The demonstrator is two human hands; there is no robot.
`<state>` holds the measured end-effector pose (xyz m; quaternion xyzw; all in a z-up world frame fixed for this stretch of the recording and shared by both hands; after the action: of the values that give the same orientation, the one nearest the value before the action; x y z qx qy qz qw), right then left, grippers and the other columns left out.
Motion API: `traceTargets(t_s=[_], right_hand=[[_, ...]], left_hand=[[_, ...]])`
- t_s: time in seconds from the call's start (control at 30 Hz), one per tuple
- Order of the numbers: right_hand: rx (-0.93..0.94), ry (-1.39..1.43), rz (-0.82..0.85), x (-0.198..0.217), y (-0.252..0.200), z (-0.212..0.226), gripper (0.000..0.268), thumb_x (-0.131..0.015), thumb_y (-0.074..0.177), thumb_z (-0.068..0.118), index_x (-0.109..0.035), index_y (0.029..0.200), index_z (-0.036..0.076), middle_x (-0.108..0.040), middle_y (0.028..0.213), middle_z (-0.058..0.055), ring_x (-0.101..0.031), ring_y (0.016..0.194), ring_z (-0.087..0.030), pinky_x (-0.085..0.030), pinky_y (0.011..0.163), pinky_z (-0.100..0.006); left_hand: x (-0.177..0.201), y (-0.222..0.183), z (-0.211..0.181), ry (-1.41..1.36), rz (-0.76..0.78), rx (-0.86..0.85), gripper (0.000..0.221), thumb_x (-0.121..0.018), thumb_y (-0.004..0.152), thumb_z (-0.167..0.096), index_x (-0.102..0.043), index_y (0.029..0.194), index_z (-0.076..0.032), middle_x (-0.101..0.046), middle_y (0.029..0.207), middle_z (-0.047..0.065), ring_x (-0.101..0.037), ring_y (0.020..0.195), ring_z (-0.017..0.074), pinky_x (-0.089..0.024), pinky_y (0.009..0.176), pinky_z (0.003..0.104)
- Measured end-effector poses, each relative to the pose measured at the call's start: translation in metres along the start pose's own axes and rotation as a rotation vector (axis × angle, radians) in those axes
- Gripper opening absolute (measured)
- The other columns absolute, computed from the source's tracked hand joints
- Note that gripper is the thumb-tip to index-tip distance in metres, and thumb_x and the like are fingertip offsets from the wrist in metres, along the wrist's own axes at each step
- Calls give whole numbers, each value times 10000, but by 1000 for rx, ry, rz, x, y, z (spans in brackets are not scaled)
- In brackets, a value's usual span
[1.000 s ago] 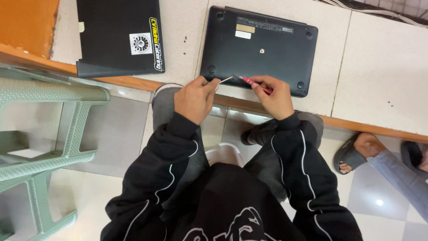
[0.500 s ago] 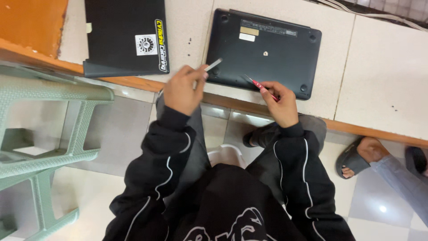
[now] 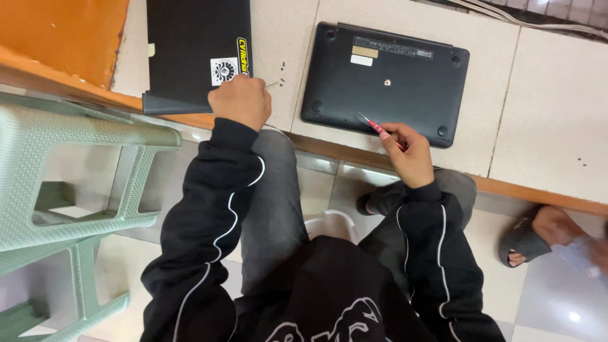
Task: The person uses a screwdriver to remove screws from the bottom panel of a laptop. They place the removed screws on the table and continue unscrewing until the panel is loose.
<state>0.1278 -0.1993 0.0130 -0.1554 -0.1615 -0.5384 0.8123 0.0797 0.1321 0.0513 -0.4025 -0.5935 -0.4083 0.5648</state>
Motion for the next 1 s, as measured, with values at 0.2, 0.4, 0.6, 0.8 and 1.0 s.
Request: traceTargets(t_s=[0.2, 0.4, 0.6, 0.8, 1.0], right_hand=[[-7, 19, -14, 5, -2, 3, 182, -627, 922, 89, -715, 1080, 108, -558, 603, -27, -418, 602, -85, -344, 587, -216], [14, -112, -44, 14, -8, 38, 181, -581, 981, 229, -699, 1041, 105, -525, 685, 61, -403, 613, -57, -345, 612, -220], [93, -142, -131, 22, -8, 40, 96, -678, 935, 98, -730, 1016, 102, -578, 599, -70, -460, 572, -136, -376, 580, -255], [132, -119, -346, 71, -15, -31, 103, -627, 1005, 143, -645, 1074, 69, -446, 670, -14, -391, 674, -123, -321, 620, -279], [-115, 457, -484, 88, -13, -31, 198, -568, 1051, 239, -447, 955, 115, -471, 678, 4, -363, 442, -24, -256, 358, -173]], left_hand=[[20, 1, 15, -35, 49, 49, 206, -578, 839, -269, -768, 909, -231, -687, 795, 103, -703, 750, 403, -543, 630, 526], [59, -17, 13, -447, -137, 59, 181, -504, 933, -284, -638, 978, -172, -694, 945, 83, -620, 829, 411, -437, 584, 562], [13, -24, -50, -940, -334, -233, 270, -517, 882, 13, -569, 1146, 34, -645, 996, 289, -610, 955, 514, -496, 824, 568], [-34, 8, -162, -633, -300, -328, 321, -696, 773, -157, -614, 1081, -197, -658, 940, 11, -645, 953, 256, -535, 777, 431], [-26, -52, -277, -1085, -224, -450, 296, -638, 834, -219, -569, 1121, -240, -553, 944, -12, -643, 919, 247, -555, 807, 353]])
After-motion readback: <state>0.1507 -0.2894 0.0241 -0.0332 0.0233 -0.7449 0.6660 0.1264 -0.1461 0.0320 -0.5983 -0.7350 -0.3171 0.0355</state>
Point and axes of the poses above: each hand's wrist, its own y-axis towards the middle knuckle, its own x-axis out of the back of the hand, z = x × y, the point moved 8 cm from there along y, towards the middle knuckle
